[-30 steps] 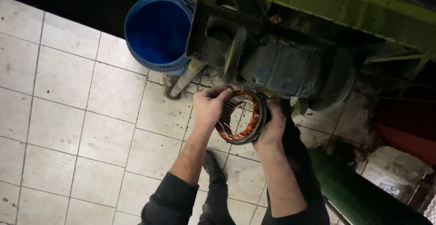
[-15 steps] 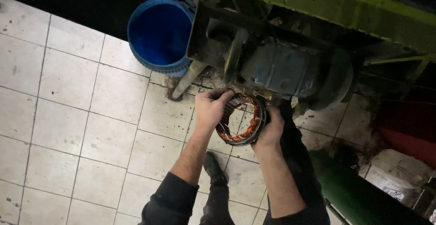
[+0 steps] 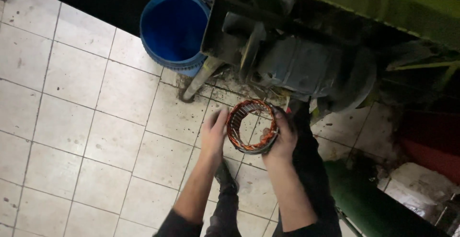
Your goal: The person walks to a bench grinder and uses the spinning wheel to grind the copper windings on a motor stator. They rotate the stator in their hands to grind different sections of the copper coils against the abrasive wheel.
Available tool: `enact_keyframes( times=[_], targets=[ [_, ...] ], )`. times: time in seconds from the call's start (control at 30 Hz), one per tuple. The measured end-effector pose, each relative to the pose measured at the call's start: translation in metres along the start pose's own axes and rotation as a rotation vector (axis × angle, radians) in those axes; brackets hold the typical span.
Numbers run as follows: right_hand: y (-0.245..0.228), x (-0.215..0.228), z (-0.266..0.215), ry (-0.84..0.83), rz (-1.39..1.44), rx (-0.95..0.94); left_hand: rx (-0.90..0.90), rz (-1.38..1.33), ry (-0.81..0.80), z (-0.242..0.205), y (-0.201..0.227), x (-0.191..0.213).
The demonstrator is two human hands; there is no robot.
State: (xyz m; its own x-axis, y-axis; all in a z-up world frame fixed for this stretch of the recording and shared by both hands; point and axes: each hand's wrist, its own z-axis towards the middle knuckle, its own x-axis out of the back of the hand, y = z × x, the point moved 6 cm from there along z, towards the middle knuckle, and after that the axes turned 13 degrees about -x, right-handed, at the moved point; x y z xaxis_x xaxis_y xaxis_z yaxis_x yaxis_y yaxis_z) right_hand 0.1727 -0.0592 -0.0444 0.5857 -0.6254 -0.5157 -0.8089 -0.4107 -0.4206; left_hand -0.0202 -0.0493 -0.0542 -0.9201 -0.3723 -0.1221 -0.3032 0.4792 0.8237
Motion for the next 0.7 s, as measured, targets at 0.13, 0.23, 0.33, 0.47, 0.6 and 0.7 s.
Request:
enact_keyframes(
  times=[0.13, 0.23, 0.33, 0.47, 0.6, 0.7],
  targets=[
    [0.027, 0.030, 0.012, 0.134, 0.018, 0.090, 0.249, -0.158, -0.004, -0.066, -0.005, -0.015],
    [0.017, 0.002, -0.010, 0.116, -0.042, 0.202, 0.339, -0.330, 0.117, -0.083, 0.001, -0.015],
    [0.026, 0.006, -0.001, 0.055, -0.020, 0.098, 0.325, -0.328, 0.158, -0.069, -0.003, 0.004],
    [0.035, -0.001, -0.005, -0.154, -0.250, 0.046, 0.281, -0.532, 0.175, -0.062, 0.007, 0.026],
    [0.018, -0.023, 0.003, -0.204, -0.621, 0.199, 0.309, -0.670, 0.132, -0.044, 0.009, 0.047],
    [0.015, -0.037, 0.008, -0.138, -0.721, 0.258, 0.424, -0.455, 0.133, -0.037, 0.004, 0.055]
  ],
)
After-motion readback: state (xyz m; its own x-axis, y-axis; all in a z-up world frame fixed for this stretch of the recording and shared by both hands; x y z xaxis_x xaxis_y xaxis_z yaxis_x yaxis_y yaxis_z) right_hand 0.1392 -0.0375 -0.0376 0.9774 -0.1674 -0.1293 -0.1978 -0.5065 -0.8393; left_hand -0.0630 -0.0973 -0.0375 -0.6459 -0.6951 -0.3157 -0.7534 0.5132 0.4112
